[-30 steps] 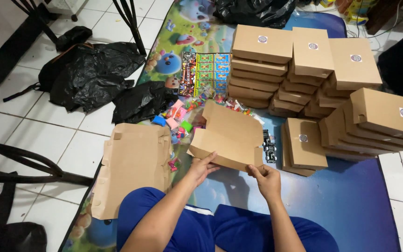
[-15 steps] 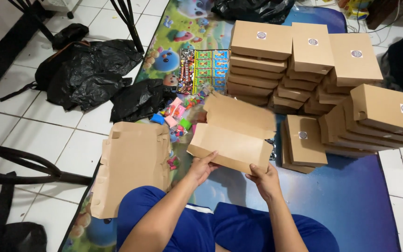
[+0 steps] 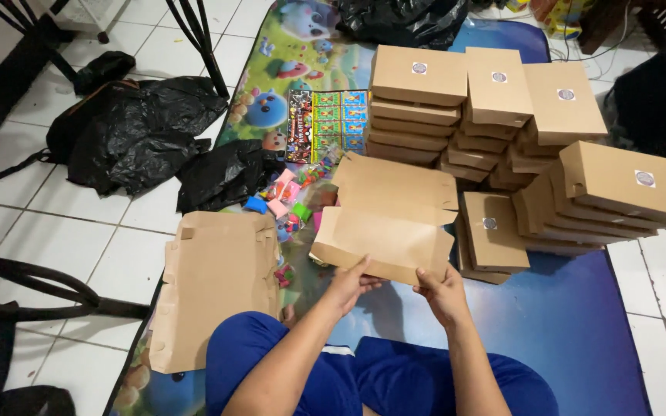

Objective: Folding flat cardboard sheets into small rectangular boxes

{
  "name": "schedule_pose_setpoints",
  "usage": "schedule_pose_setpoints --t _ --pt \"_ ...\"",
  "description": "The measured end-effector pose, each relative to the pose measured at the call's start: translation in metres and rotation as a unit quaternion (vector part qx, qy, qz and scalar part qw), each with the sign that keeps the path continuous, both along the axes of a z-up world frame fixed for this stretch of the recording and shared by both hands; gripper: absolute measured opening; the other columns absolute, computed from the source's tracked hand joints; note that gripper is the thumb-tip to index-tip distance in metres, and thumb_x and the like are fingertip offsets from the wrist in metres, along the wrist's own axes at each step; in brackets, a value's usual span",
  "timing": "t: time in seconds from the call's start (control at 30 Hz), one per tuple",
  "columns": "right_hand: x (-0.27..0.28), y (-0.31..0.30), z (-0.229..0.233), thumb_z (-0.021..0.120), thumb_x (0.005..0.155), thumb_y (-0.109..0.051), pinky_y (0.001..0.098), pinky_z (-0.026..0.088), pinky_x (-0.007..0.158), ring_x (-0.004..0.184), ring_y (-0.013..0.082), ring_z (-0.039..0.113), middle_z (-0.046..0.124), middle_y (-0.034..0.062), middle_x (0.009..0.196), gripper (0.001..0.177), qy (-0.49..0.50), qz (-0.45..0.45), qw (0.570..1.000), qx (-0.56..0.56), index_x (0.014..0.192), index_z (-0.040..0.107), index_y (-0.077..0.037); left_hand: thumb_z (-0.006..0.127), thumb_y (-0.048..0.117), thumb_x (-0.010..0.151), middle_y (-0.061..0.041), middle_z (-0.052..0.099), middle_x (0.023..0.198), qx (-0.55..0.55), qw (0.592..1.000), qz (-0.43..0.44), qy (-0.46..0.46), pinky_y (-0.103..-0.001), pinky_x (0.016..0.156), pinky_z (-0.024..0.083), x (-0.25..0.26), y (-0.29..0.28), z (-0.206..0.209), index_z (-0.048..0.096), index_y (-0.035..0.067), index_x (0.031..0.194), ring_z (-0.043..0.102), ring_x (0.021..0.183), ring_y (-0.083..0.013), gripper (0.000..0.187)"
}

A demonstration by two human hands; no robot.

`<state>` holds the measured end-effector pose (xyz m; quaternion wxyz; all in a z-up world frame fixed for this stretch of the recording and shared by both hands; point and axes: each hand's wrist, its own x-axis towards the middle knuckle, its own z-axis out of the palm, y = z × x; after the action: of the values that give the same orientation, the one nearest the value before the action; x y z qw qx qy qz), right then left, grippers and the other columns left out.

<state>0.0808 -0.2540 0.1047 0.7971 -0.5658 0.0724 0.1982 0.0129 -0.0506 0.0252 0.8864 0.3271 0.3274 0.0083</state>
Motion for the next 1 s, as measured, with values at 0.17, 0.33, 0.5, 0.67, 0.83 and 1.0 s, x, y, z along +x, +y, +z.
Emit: schedule_pose_setpoints --t 0.17,0.33,0.5,0.67,0.83,1.0 --pt "0.004 -0.018 0.010 0.076 0.085 0.006 0.0381 0.065 0.056 0.067 0.0314 0.074 0.069 0.0153 0.085 0.029 -0.013 -0.016 1.000 0.003 0.109 0.063 -0.002 0.076 0.043 0.094 -0.024 0.053 0.132 -0.037 0.994 0.098 -0.004 -0.059 0.088 0.059 0.002 0.038 0.036 0.041 0.006 0.149 0.065 0.109 -0.0463 0.075" --pt "0.009 -0.049 -0.005 0.075 0.084 0.007 0.0374 0.065 0.055 0.065 0.0307 0.074 0.069 0.0133 0.084 0.030 -0.025 -0.018 1.000 0.003 0.111 0.065 -0.005 0.049 0.051 0.107 -0.011 0.073 0.114 -0.013 0.995 0.100 -0.024 -0.047 0.082 0.060 0.005 0.066 0.037 0.071 0.013 0.120 0.070 0.101 -0.0308 0.046" --pt "-0.002 -0.047 -0.003 0.074 0.084 0.008 0.0386 0.064 0.053 0.063 0.0307 0.073 0.068 0.0141 0.082 0.029 -0.040 0.002 0.999 -0.014 0.109 0.066 -0.003 0.071 0.047 0.096 -0.010 0.075 0.106 0.036 0.997 0.068 -0.020 -0.038 0.071 0.061 -0.009 0.071 0.058 0.072 0.015 0.105 0.073 0.091 -0.0275 0.034" --pt "-0.011 -0.050 -0.003 0.075 0.084 0.008 0.0414 0.064 0.054 0.063 0.0330 0.074 0.069 0.0154 0.083 0.029 -0.044 0.017 0.999 -0.019 0.109 0.066 -0.003 0.059 0.071 0.092 -0.010 0.074 0.107 -0.020 0.997 -0.038 -0.067 -0.042 0.075 0.061 -0.020 0.078 0.102 0.073 0.016 0.116 0.073 0.093 -0.0277 0.062" --pt "-0.019 -0.048 -0.006 0.075 0.083 0.009 0.0414 0.064 0.052 0.063 0.0335 0.073 0.068 0.0176 0.084 0.031 -0.049 0.043 0.998 -0.025 0.110 0.065 -0.001 0.076 0.024 0.095 -0.016 0.073 0.117 0.041 0.987 -0.086 -0.133 -0.053 0.082 0.062 -0.012 0.095 0.043 0.063 0.010 0.136 0.074 0.100 -0.0313 0.045" --pt "-0.022 -0.051 -0.013 0.077 0.083 0.008 0.0467 0.065 0.054 0.063 0.0354 0.073 0.068 0.0195 0.083 0.028 -0.034 0.062 0.997 -0.032 0.108 0.066 0.002 0.076 0.001 0.086 -0.014 0.075 0.101 0.111 0.987 -0.071 -0.088 -0.049 0.071 0.064 -0.005 0.092 0.010 0.065 0.011 0.128 0.077 0.085 -0.0329 0.045"
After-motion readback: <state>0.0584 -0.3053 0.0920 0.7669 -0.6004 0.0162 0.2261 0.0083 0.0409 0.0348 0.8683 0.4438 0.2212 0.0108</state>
